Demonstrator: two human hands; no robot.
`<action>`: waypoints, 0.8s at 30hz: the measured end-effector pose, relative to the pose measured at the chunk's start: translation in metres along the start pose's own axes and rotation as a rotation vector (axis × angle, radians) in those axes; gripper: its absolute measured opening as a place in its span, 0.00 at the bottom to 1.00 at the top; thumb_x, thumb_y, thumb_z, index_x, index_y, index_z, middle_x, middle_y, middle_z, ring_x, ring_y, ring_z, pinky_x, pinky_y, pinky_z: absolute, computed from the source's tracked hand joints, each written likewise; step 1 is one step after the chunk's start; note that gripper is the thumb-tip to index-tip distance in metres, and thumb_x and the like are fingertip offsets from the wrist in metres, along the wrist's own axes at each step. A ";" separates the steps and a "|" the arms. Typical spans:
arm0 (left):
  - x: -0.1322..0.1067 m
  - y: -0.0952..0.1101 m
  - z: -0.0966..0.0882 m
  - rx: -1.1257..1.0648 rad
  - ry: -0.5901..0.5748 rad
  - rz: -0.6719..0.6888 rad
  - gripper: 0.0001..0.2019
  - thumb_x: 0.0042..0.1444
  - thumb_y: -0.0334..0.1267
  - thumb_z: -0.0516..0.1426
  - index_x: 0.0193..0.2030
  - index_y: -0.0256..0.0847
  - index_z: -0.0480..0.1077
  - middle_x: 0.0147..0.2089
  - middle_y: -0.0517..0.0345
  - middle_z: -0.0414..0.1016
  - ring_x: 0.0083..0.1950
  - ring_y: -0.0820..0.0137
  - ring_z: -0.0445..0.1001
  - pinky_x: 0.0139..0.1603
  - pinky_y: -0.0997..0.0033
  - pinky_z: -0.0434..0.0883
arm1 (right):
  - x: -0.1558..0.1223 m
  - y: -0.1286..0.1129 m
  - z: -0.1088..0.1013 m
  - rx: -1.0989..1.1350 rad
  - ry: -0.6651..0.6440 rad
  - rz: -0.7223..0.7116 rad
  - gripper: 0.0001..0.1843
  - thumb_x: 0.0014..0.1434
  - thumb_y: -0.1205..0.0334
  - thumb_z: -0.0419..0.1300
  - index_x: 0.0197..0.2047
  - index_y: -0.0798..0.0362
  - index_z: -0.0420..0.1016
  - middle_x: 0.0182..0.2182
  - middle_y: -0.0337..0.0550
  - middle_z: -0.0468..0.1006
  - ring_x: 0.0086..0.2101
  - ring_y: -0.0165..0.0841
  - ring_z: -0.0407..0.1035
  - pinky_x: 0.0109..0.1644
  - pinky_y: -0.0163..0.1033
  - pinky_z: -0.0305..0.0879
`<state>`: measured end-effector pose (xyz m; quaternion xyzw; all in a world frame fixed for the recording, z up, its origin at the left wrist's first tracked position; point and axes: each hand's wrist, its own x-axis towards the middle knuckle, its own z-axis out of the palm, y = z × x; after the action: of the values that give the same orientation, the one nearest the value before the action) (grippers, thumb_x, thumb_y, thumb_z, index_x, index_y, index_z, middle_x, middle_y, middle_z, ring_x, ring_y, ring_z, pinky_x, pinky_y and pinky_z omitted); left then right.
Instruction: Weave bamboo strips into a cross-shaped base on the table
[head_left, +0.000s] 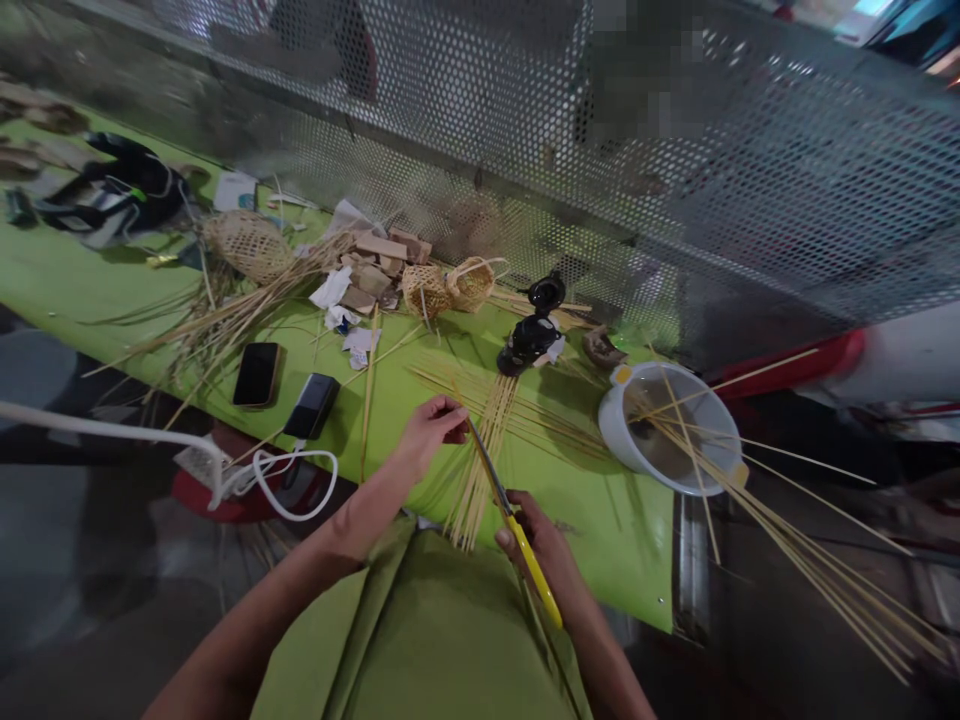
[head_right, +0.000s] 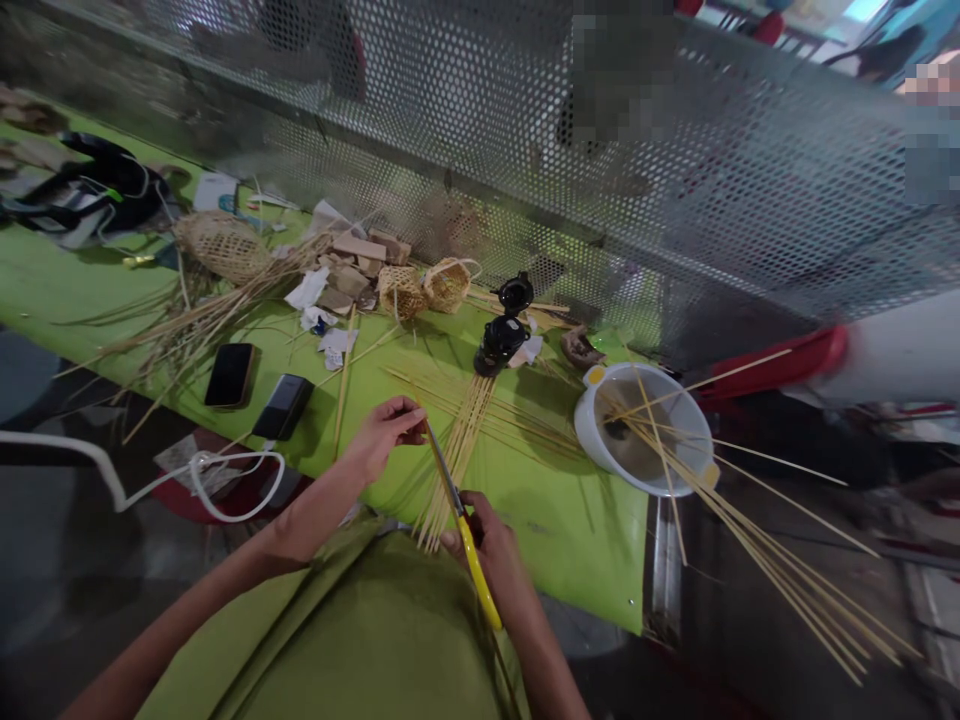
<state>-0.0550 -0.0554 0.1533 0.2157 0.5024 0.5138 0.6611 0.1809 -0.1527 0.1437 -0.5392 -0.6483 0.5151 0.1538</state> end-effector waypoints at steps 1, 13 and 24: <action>0.000 0.000 0.000 0.002 -0.004 0.001 0.15 0.39 0.43 0.71 0.29 0.41 0.71 0.28 0.60 0.74 0.30 0.70 0.72 0.35 0.68 0.75 | 0.000 -0.002 0.000 -0.008 0.001 -0.002 0.27 0.64 0.41 0.58 0.55 0.52 0.70 0.23 0.31 0.61 0.25 0.31 0.58 0.29 0.34 0.52; 0.004 -0.004 0.001 -0.004 -0.003 -0.001 0.15 0.42 0.45 0.70 0.29 0.42 0.71 0.27 0.60 0.73 0.29 0.70 0.71 0.34 0.68 0.74 | 0.000 -0.013 -0.004 0.018 -0.005 0.010 0.27 0.64 0.39 0.56 0.55 0.51 0.67 0.26 0.34 0.69 0.26 0.32 0.63 0.29 0.33 0.58; -0.007 0.006 0.017 -0.023 -0.006 0.032 0.11 0.43 0.41 0.69 0.30 0.44 0.71 0.32 0.58 0.75 0.32 0.67 0.72 0.36 0.64 0.75 | 0.002 -0.003 -0.005 0.047 -0.002 0.014 0.25 0.64 0.43 0.59 0.54 0.52 0.68 0.24 0.31 0.64 0.24 0.30 0.59 0.29 0.34 0.54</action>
<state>-0.0425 -0.0555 0.1686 0.2177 0.4908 0.5295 0.6568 0.1825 -0.1477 0.1478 -0.5393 -0.6326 0.5317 0.1622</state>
